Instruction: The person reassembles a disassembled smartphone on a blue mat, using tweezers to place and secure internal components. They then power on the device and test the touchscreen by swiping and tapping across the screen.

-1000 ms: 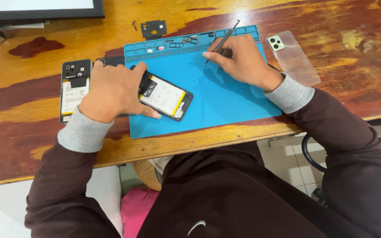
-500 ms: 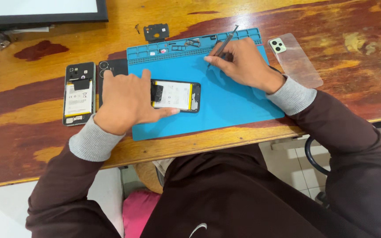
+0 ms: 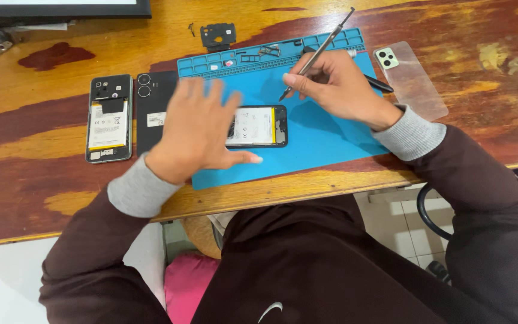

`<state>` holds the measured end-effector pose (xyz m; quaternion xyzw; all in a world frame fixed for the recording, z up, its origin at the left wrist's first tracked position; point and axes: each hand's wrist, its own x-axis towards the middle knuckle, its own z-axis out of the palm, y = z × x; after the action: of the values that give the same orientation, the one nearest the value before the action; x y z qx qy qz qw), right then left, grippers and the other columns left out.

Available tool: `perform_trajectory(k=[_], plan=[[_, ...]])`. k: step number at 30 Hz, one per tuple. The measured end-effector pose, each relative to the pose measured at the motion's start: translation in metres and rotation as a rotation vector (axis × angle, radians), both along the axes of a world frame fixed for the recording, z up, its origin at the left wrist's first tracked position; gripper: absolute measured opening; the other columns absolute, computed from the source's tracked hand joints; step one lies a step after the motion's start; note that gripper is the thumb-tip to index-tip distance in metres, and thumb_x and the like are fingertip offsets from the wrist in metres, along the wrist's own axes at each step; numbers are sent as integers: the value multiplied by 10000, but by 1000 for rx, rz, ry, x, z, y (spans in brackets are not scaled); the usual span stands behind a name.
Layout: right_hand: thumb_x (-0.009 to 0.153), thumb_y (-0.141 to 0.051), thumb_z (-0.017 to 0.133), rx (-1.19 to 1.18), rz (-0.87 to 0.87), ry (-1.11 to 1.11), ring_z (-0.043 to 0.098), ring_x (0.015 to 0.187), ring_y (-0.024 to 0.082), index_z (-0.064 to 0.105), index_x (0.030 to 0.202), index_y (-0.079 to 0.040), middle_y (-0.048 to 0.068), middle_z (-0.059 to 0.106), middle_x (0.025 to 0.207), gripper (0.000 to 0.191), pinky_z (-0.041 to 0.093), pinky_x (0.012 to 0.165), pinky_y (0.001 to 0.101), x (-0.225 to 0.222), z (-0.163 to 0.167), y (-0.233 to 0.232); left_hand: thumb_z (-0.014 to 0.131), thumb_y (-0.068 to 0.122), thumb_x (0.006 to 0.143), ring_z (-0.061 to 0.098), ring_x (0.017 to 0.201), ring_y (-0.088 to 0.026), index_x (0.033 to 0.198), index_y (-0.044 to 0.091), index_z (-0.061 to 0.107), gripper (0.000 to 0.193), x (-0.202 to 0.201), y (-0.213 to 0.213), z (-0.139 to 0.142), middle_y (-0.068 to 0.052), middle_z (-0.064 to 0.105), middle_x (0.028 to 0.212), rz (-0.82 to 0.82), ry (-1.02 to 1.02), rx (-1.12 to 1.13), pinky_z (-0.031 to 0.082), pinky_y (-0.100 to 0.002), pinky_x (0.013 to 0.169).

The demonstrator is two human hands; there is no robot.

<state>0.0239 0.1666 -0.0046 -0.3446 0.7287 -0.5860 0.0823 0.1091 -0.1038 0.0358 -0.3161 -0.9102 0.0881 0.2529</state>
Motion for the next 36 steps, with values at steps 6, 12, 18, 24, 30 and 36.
perform_trajectory(k=[6, 12, 18, 24, 30, 36], plan=[[1072, -183, 675, 17, -49, 33, 728, 865, 100, 705, 1054, -6, 58, 746, 937, 180, 563, 713, 248, -1, 0, 2, 753, 583, 838, 548, 1030, -323, 1252, 21, 623, 711, -19, -4, -12, -136, 553, 1096, -316, -384, 144, 480, -439, 771], [1084, -165, 657, -56, -34, -18, 743, 900, 120, 692, 1068, 2, 76, 756, 974, 171, 575, 757, 268, -3, -13, 1, 775, 599, 791, 516, 934, -331, 1227, 12, 623, 747, -19, 2, -17, -141, 540, 1038, -215, -415, 166, 480, -456, 707], [1090, -157, 642, -202, -75, -111, 749, 899, 131, 663, 1065, 9, 93, 754, 972, 169, 568, 806, 268, -1, -38, -9, 775, 614, 799, 519, 972, -365, 1250, 33, 611, 754, -17, 3, -19, -193, 547, 1113, -167, -387, 165, 487, -477, 743], [1107, -167, 630, -312, -88, -162, 746, 938, 131, 665, 1088, 10, 75, 746, 978, 182, 559, 884, 259, 5, -47, -11, 787, 601, 817, 522, 1118, -448, 1326, -3, 569, 819, -23, -1, -21, -256, 524, 1329, -112, -523, 159, 511, -548, 853], [1085, -173, 641, -396, -122, -233, 745, 933, 139, 676, 1083, 7, 58, 730, 993, 184, 569, 868, 277, 14, -50, -20, 828, 541, 770, 512, 1135, -456, 1322, 13, 570, 806, -26, -7, -16, -238, 537, 1280, -86, -579, 175, 535, -535, 855], [1080, -179, 631, -383, -88, -272, 754, 937, 142, 680, 1086, -1, 56, 736, 985, 185, 576, 896, 288, 15, -45, -23, 830, 557, 773, 511, 1107, -440, 1308, 1, 574, 813, -29, -8, -11, -230, 541, 1180, -120, -567, 159, 528, -506, 843]])
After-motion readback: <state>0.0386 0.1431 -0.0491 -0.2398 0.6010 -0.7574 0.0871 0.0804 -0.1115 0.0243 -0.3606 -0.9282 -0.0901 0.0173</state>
